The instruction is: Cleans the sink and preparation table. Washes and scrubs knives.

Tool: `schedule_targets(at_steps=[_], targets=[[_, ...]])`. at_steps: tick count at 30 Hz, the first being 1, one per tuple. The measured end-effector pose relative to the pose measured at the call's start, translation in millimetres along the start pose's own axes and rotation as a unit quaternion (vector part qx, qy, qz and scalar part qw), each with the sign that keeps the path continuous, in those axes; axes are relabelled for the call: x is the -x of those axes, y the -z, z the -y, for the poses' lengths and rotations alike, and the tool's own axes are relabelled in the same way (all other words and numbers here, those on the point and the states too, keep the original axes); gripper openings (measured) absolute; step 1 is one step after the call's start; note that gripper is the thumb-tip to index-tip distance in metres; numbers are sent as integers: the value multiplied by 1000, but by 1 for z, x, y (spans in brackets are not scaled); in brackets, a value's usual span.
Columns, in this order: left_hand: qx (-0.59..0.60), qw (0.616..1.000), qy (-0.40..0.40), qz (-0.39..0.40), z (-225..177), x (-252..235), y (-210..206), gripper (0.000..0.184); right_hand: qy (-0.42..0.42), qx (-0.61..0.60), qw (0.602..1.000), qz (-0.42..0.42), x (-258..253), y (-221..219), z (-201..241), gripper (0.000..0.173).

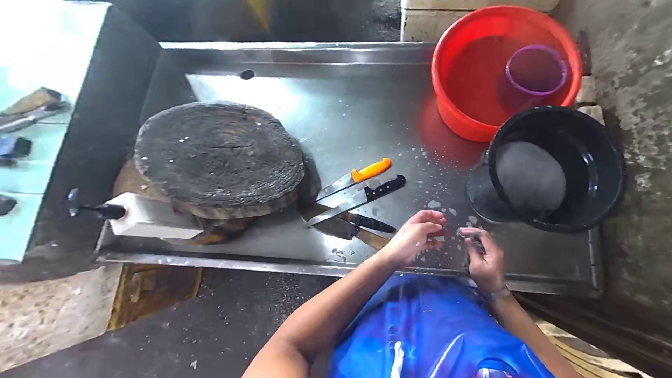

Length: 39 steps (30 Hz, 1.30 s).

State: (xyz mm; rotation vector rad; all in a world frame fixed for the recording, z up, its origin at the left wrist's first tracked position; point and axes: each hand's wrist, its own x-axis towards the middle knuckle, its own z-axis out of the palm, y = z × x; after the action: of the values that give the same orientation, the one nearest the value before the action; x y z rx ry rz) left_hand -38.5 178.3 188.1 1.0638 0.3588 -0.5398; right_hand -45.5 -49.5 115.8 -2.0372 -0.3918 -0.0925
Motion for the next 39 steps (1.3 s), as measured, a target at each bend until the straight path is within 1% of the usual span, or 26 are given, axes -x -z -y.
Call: schedule_targets(at_steps=[1,2,3,4,5,6,7,9,10,12,13,14,16,18,19,20,23,25,27,28,30,32,34,35,37,39], targets=[[-116,991,-55,-25,-1,-11,13,30,-31,-9,999,-9,3,3,-2,25],[-264,956,-106,-75,-2,-27,29,29,-67,-16,998,-9,6,5,-4,25],[-412,891,-132,-137,1,-45,47,32,-103,-21,994,-1,10,5,-7,24],[-530,816,-130,-191,9,-66,67,41,-130,-20,991,15,12,4,-9,22],[-606,756,-103,-225,18,-86,86,55,-153,-12,987,39,13,4,-10,21],[-655,714,-68,-237,30,-101,104,65,-169,1,983,72,12,3,-9,20],[-686,688,-41,-232,41,-113,119,68,-181,9,978,103,10,3,-6,21],[-735,649,-45,-192,42,-121,129,56,-190,-12,976,107,5,0,-9,20],[-756,634,-64,-151,40,-117,126,51,-208,-50,974,80,6,-1,-10,20],[-789,594,-142,-66,33,-101,114,41,-255,-136,957,15,8,-4,-18,21],[-800,573,-179,-28,26,-97,108,41,-263,-143,954,3,7,-5,-25,23],[-811,547,-208,-3,19,-97,102,43,-245,-104,964,15,7,-5,-37,26],[-830,499,-248,7,5,-107,99,43,-158,76,979,100,12,-3,-55,32],[-843,470,-261,-6,-18,-121,104,44,-88,235,950,184,16,-7,-65,42],[-844,470,-259,-22,-31,-126,108,45,-79,285,932,210,19,-10,-69,50],[-837,485,-249,-45,-41,-128,110,46,-87,320,917,220,21,-11,-70,58],[-776,575,-192,-174,-31,-135,125,50,-187,372,876,242,22,-2,-63,71],[-705,632,-144,-286,-10,-142,134,61,-238,380,857,254,13,5,-62,71],[-670,659,-78,-334,6,-145,140,75,-265,353,861,251,8,9,-60,64],[-673,656,-63,-336,12,-145,141,75,-268,326,872,247,6,10,-56,61],[-698,637,-90,-314,18,-141,142,56,-233,252,915,212,2,14,-30,53],[-711,642,-148,-246,29,-131,142,38,-70,199,971,113,-5,27,7,39],[-708,664,-176,-162,40,-117,143,36,76,204,976,27,-35,52,41,36],[-706,673,-178,-130,45,-109,143,35,98,224,970,-10,-57,68,54,34],[-678,703,-178,-119,53,-92,141,26,35,283,958,-22,-107,101,58,35],[-630,734,-177,-184,57,-83,137,25,-88,344,933,63,-152,119,25,39]])
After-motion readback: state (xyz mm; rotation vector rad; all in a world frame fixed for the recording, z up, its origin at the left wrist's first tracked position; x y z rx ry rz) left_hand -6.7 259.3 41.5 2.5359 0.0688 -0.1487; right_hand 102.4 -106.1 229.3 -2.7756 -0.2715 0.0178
